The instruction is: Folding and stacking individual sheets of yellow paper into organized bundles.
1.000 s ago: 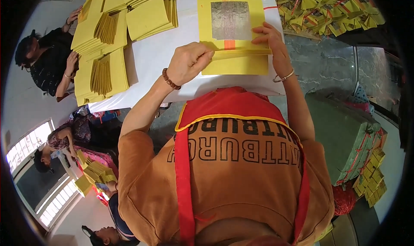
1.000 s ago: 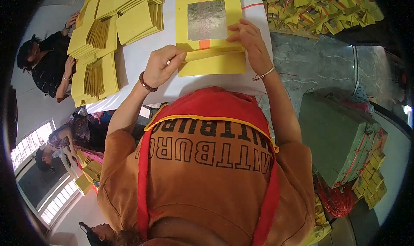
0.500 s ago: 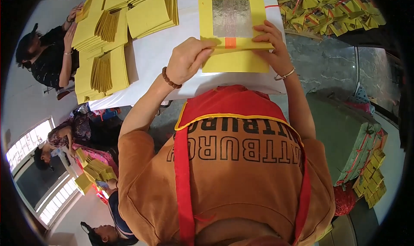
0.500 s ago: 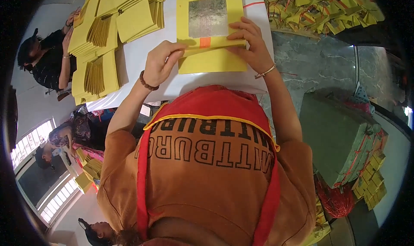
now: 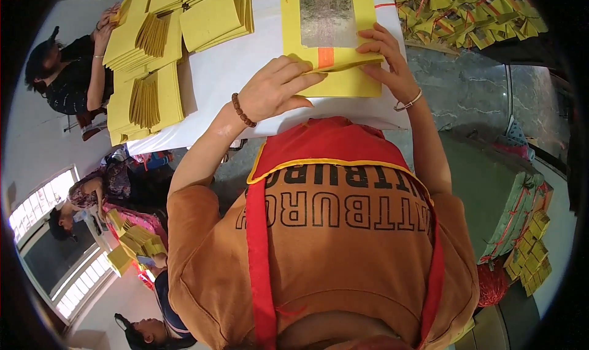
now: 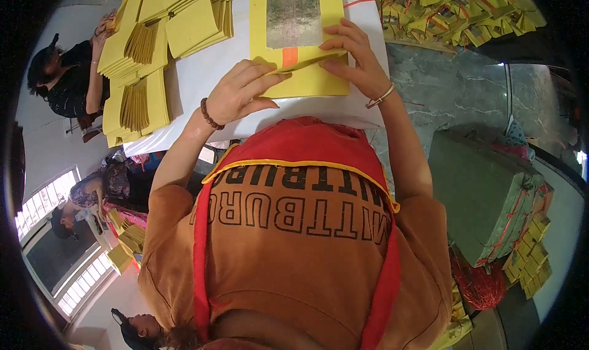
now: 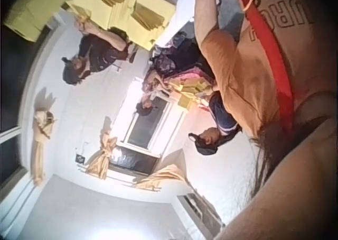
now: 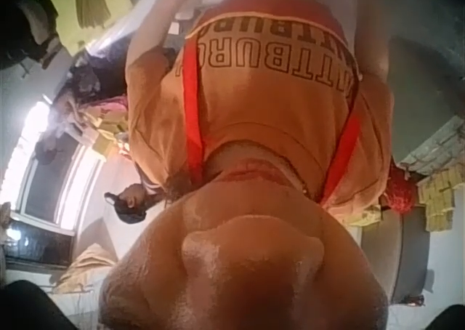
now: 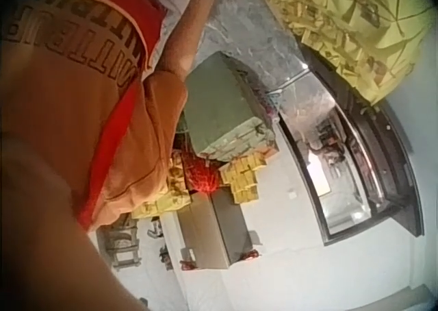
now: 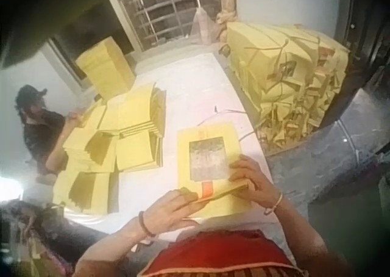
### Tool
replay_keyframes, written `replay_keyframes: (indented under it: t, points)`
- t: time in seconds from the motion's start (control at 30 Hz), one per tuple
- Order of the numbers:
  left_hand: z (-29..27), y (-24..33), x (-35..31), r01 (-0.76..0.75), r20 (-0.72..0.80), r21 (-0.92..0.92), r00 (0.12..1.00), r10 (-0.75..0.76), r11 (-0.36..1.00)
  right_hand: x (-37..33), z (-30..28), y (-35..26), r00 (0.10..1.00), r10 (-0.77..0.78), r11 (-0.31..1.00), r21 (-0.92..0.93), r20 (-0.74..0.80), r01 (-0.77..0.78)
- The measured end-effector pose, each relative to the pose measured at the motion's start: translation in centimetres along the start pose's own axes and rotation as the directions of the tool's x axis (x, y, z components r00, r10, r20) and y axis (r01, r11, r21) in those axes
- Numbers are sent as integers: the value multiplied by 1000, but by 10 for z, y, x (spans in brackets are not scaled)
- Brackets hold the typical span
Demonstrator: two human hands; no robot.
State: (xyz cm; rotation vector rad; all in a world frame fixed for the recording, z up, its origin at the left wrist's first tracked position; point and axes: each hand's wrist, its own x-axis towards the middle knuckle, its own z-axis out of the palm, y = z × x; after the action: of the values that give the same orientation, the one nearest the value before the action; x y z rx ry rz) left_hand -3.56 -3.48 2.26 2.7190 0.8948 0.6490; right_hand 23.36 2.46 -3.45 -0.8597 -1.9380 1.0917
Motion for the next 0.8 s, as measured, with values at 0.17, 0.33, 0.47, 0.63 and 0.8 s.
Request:
replay_keyframes:
  t: [0.17,0.33,0.47,0.63,0.8]
  points:
    - [-1,-4,0,48,15,-69,999,-47,996,0,2,0,1000,10,999,44,-14,-10]
    - [-8,-5,3,101,28,-221,995,-97,970,0,1,2,1000,7,998,65,-20,-6]
    - [-10,-6,4,89,27,-194,996,-85,977,0,0,5,1000,-17,997,72,-1,17]
    - [-15,-2,9,181,60,-257,983,-171,949,-1,1,8,1000,-16,997,71,-1,16]
    - [-17,-1,12,249,111,-272,968,-227,929,-1,0,11,1000,0,995,103,6,0]
